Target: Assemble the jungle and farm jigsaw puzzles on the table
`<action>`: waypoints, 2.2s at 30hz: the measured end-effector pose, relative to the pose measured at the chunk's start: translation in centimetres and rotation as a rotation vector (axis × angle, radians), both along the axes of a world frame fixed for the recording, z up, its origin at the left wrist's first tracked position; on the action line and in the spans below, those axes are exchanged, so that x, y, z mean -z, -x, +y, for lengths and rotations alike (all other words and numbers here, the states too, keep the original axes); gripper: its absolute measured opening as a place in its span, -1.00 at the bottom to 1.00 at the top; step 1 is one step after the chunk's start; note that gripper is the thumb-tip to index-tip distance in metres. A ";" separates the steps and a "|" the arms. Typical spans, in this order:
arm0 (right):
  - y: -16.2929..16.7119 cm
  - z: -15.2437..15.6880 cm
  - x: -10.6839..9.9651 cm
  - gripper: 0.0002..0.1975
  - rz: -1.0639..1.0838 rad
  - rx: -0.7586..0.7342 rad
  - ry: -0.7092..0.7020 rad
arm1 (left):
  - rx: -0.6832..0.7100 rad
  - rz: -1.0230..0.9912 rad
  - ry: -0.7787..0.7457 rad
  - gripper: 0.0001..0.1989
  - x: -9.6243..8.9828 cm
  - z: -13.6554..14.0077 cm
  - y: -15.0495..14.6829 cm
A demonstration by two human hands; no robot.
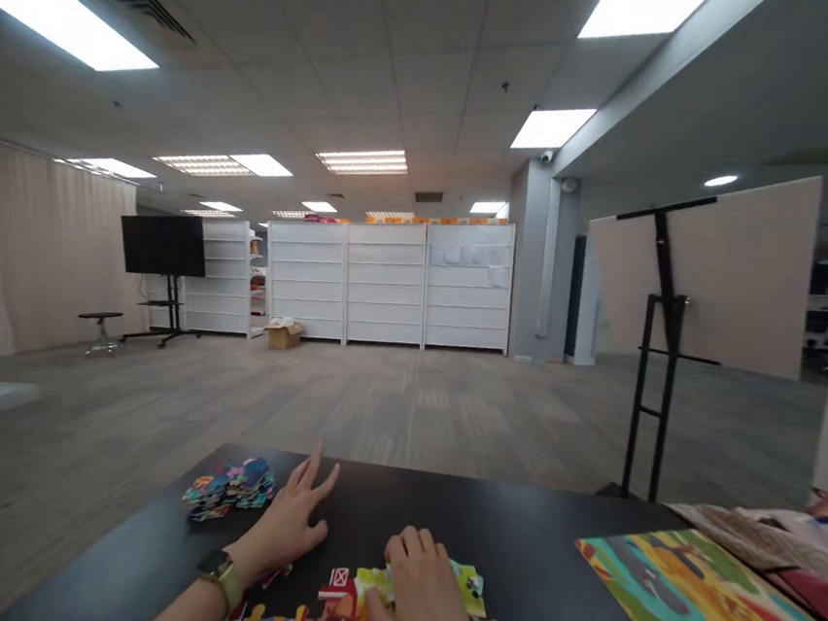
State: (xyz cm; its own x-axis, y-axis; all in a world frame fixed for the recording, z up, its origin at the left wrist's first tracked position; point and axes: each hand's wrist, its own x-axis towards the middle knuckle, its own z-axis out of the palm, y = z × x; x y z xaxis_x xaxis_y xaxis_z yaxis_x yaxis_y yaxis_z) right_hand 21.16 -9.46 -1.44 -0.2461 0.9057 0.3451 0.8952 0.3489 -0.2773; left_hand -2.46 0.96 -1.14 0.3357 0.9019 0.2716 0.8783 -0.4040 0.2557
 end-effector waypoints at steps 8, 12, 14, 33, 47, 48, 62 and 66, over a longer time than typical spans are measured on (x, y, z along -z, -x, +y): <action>0.4 -0.8 -1.4 -0.84 0.006 0.004 0.038 | -0.001 -0.051 -0.075 -0.13 0.1 -0.6 0.2; 0.3 -0.3 -0.9 -0.81 -0.043 0.032 0.032 | 0.031 -0.056 -0.065 -0.62 -0.8 0.4 -0.7; 0.1 0.3 -0.3 -0.79 -0.075 0.045 0.041 | 0.024 -0.061 -0.049 -0.83 -1.1 1.7 -1.4; 0.4 -0.7 -0.9 -0.80 0.030 0.050 0.039 | 0.175 -0.229 0.014 -0.35 -3.4 2.4 -2.2; -1.2 0.6 -1.8 -0.80 0.275 0.008 -0.128 | 0.331 -0.194 0.330 0.02 -3.5 -10.2 -2.7; -1.3 0.6 -1.9 -0.76 0.273 -0.006 -0.133 | 0.319 -0.208 0.322 0.04 -3.5 -10.3 -2.7; -1.6 -1.6 -2.7 -0.50 0.220 -0.283 -0.032 | 0.195 -0.481 0.225 -0.46 -2.2 -10.8 -3.7; -1.3 -1.6 -1.1 -0.50 0.338 -0.271 0.043 | 0.172 -0.646 0.119 -0.69 -1.9 -10.8 -3.8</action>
